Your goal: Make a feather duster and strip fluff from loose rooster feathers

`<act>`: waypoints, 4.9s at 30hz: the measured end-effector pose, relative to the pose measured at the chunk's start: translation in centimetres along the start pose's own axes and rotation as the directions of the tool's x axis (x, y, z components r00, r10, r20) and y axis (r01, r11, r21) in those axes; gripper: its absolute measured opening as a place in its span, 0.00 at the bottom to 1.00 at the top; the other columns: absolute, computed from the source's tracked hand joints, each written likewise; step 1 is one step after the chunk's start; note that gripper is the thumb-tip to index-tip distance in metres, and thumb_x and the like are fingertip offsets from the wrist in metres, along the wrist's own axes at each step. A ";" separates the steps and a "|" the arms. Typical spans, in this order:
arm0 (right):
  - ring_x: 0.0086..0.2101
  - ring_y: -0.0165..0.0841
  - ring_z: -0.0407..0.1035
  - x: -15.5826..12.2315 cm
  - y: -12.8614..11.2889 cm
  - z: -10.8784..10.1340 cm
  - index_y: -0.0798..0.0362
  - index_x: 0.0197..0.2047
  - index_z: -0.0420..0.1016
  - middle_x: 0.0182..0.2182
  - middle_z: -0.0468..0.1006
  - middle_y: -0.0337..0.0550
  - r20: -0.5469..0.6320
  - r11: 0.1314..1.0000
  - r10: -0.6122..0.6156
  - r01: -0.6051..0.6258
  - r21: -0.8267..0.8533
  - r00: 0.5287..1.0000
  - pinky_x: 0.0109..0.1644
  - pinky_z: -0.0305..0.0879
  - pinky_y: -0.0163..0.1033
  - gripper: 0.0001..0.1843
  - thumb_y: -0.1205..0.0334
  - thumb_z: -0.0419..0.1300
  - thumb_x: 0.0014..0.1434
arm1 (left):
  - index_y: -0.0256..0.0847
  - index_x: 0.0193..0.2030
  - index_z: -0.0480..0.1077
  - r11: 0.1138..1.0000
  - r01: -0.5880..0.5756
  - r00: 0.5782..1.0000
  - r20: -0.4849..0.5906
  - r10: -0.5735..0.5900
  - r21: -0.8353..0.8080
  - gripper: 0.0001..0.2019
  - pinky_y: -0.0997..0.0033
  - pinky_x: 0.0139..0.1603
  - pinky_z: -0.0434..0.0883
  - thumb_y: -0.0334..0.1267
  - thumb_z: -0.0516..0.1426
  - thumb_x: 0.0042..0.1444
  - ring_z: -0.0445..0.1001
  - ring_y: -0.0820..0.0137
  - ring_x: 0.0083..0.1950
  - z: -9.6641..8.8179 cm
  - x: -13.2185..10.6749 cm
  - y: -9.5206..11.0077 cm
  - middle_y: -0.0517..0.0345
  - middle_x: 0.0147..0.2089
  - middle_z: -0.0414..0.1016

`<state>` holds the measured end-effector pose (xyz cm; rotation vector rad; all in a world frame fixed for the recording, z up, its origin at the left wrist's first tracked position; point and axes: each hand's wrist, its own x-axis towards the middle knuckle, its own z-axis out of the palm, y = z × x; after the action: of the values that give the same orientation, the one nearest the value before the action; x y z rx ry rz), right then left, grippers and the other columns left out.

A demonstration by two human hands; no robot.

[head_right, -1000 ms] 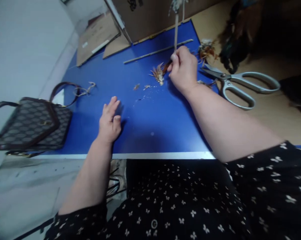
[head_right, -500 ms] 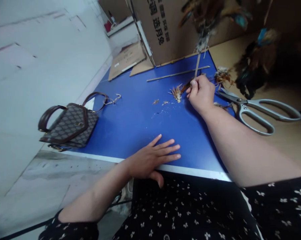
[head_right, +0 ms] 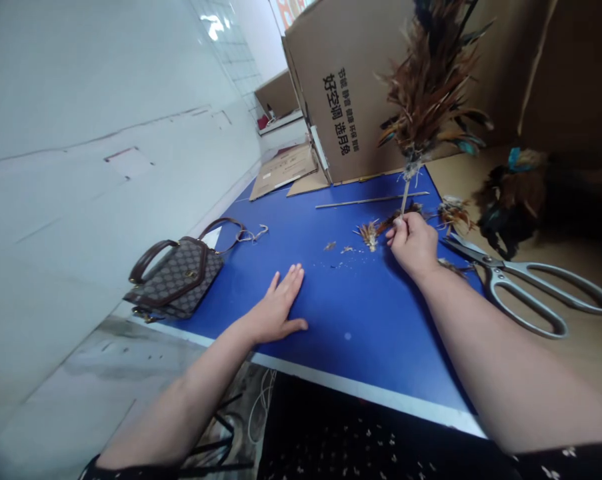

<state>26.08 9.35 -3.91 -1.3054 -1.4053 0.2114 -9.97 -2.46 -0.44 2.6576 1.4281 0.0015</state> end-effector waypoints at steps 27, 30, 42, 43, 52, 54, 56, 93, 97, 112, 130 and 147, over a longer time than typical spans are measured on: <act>0.28 0.35 0.74 -1.9 -1.4 0.0 0.48 0.40 0.72 0.28 0.80 0.42 0.126 0.986 -0.162 0.154 0.069 0.979 0.37 0.70 0.39 0.12 0.53 0.53 0.71 | 0.42 0.63 0.70 0.818 -0.471 0.578 -0.816 0.003 -0.330 0.17 0.47 0.69 0.69 0.38 0.55 0.69 0.71 0.60 0.67 3.6 17.6 8.5 0.43 0.62 0.75; 0.27 0.35 0.73 -2.0 -1.2 0.0 0.48 0.40 0.71 0.27 0.79 0.40 0.138 0.980 -0.192 0.181 0.084 0.972 0.36 0.70 0.38 0.12 0.52 0.53 0.71 | 0.42 0.63 0.71 0.831 -0.477 0.580 -0.813 0.053 -0.286 0.17 0.47 0.68 0.71 0.35 0.56 0.68 0.72 0.60 0.65 3.2 16.9 7.9 0.45 0.61 0.76; 0.32 0.36 0.74 -2.0 -0.9 0.7 0.48 0.42 0.72 0.32 0.81 0.42 0.200 0.995 -0.092 0.098 -0.022 0.976 0.40 0.67 0.38 0.11 0.52 0.53 0.70 | 0.40 0.64 0.71 0.802 -0.592 0.445 -0.796 0.411 0.084 0.20 0.45 0.67 0.71 0.34 0.55 0.66 0.73 0.57 0.65 1.2 14.6 10.2 0.43 0.60 0.78; 0.31 0.35 0.73 -2.1 -0.9 0.8 0.48 0.43 0.72 0.31 0.80 0.41 0.211 0.996 -0.073 0.081 -0.033 0.975 0.38 0.67 0.37 0.11 0.51 0.53 0.70 | 0.40 0.66 0.69 0.760 -0.634 0.426 -0.756 0.496 0.142 0.22 0.45 0.69 0.69 0.35 0.55 0.66 0.71 0.56 0.68 1.2 13.9 11.8 0.43 0.62 0.77; 0.31 0.36 0.72 -2.2 -1.6 0.5 0.50 0.44 0.73 0.33 0.81 0.45 0.250 0.996 -0.071 0.084 -0.041 0.966 0.39 0.63 0.38 0.11 0.54 0.53 0.71 | 0.47 0.74 0.61 0.616 -0.774 0.535 -0.369 0.760 0.146 0.42 0.44 0.79 0.50 0.70 0.53 0.60 0.50 0.53 0.80 2.8 12.7 20.7 0.50 0.77 0.58; 0.31 0.36 0.72 -2.4 -1.7 0.6 0.49 0.44 0.73 0.32 0.80 0.44 0.246 0.997 -0.050 0.062 -0.043 0.968 0.38 0.64 0.38 0.12 0.53 0.53 0.71 | 0.38 0.76 0.57 0.711 -0.699 0.629 -0.406 0.663 0.080 0.48 0.45 0.79 0.50 0.71 0.54 0.58 0.53 0.53 0.79 2.8 13.8 19.3 0.42 0.75 0.61; 0.29 0.36 0.71 -2.6 -1.7 0.8 0.48 0.43 0.72 0.31 0.80 0.42 0.242 0.998 -0.008 0.022 -0.055 0.970 0.36 0.63 0.39 0.13 0.50 0.52 0.71 | 0.36 0.76 0.56 0.754 -0.654 0.663 -0.430 0.613 0.066 0.46 0.41 0.80 0.44 0.68 0.54 0.60 0.56 0.52 0.78 2.8 14.6 17.7 0.39 0.74 0.64; 0.36 0.37 0.75 -1.6 -1.1 0.6 0.49 0.46 0.74 0.36 0.82 0.44 0.193 0.986 0.154 -0.139 -0.087 0.969 0.42 0.66 0.40 0.07 0.57 0.58 0.69 | 0.42 0.79 0.46 0.979 -0.194 0.678 -0.729 0.089 -0.060 0.42 0.30 0.77 0.37 0.55 0.56 0.66 0.39 0.45 0.81 2.4 16.0 13.4 0.37 0.80 0.44; 0.32 0.35 0.73 -2.0 -1.1 0.5 0.48 0.43 0.72 0.34 0.82 0.40 0.197 0.988 0.149 -0.137 -0.070 0.969 0.37 0.64 0.37 0.10 0.53 0.54 0.71 | 0.42 0.79 0.46 0.873 -0.475 0.610 -0.674 0.415 0.108 0.39 0.31 0.78 0.39 0.52 0.55 0.68 0.43 0.48 0.81 2.2 14.9 15.2 0.37 0.78 0.52; 0.29 0.32 0.72 -1.9 -1.4 0.9 0.50 0.44 0.74 0.33 0.81 0.41 0.154 0.973 0.207 -0.187 -0.135 0.966 0.35 0.65 0.36 0.15 0.49 0.54 0.71 | 0.46 0.77 0.55 0.900 -0.405 0.757 -0.492 0.430 0.164 0.38 0.31 0.78 0.34 0.60 0.55 0.65 0.44 0.48 0.81 2.5 15.3 15.9 0.47 0.79 0.52; 0.29 0.35 0.73 -1.6 -0.9 0.7 0.49 0.39 0.72 0.29 0.80 0.41 0.062 0.999 -0.048 0.048 -0.001 0.997 0.38 0.68 0.38 0.14 0.48 0.55 0.68 | 0.39 0.64 0.70 0.808 -0.434 0.625 -0.779 -0.048 -0.398 0.18 0.52 0.66 0.73 0.38 0.54 0.70 0.74 0.59 0.63 3.7 17.0 12.4 0.42 0.61 0.76; 0.30 0.36 0.76 -1.8 -0.7 0.7 0.49 0.40 0.71 0.30 0.81 0.41 0.099 0.985 -0.173 0.171 0.029 0.980 0.38 0.71 0.39 0.11 0.51 0.57 0.68 | 0.39 0.47 0.77 0.628 -0.461 0.607 -0.739 -0.293 -0.627 0.12 0.65 0.49 0.78 0.42 0.54 0.71 0.78 0.65 0.49 2.7 17.2 12.1 0.46 0.46 0.79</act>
<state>24.67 8.09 -4.67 -1.1624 -1.5893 0.1769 9.75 4.94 -2.83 1.9128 0.9761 1.6425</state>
